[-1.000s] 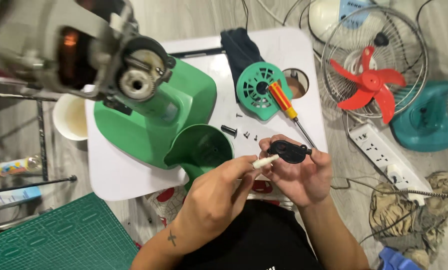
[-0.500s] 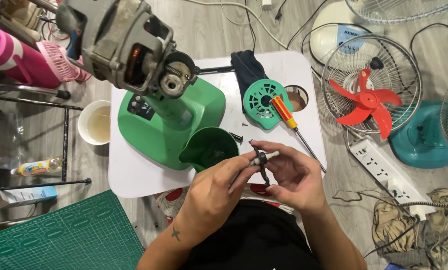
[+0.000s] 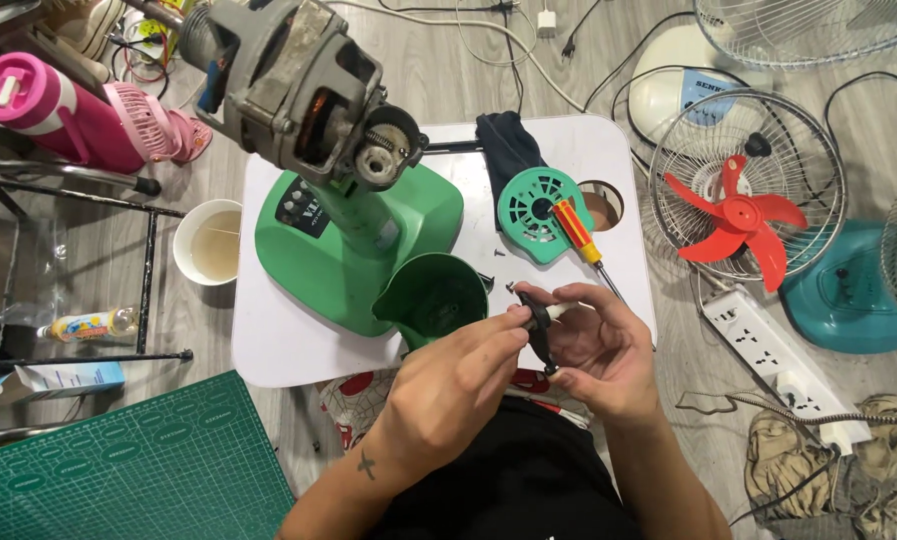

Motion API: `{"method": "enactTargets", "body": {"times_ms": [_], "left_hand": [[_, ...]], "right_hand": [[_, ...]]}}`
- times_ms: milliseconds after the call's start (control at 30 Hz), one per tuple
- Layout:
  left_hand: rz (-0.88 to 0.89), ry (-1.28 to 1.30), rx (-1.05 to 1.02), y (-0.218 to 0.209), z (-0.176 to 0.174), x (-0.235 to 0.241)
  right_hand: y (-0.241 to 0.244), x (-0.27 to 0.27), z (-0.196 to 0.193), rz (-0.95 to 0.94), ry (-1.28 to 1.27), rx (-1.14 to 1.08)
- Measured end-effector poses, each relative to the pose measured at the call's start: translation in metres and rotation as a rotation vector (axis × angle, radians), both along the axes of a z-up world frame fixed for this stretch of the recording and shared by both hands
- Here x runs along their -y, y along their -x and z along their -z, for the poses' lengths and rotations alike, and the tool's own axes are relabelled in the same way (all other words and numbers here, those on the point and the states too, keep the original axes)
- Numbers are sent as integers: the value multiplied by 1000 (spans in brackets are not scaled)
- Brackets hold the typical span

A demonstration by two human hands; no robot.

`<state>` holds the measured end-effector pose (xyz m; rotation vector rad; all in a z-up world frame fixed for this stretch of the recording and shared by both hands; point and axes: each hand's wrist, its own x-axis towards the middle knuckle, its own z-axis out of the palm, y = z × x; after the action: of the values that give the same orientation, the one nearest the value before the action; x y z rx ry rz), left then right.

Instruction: The person disassembles a green electric fan motor, removes the internal gears and shaft, and cleans the components with a white cloth. They then reassemble the motor parts, including the gears and shaft, and place the fan housing back onto the base.

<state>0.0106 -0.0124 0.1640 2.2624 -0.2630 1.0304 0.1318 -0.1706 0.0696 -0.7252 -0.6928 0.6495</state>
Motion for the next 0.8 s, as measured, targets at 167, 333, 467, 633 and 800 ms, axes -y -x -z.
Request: {"method": "enactTargets", "body": {"times_ms": [167, 333, 467, 633, 800], "left_hand": [[-19, 58, 10, 0, 4, 1], [-74, 63, 29, 1, -3, 2], [-87, 84, 33, 1, -4, 2], [-126, 121, 35, 4, 3, 3], [-151, 136, 34, 7, 0, 5]], "right_hand": [[2, -4, -2, 33, -28, 16], [4, -5, -4, 4, 19, -58], [7, -9, -6, -5, -29, -95], [11, -11, -16, -17, -22, -37], [14, -10, -12, -57, -97, -122]]}}
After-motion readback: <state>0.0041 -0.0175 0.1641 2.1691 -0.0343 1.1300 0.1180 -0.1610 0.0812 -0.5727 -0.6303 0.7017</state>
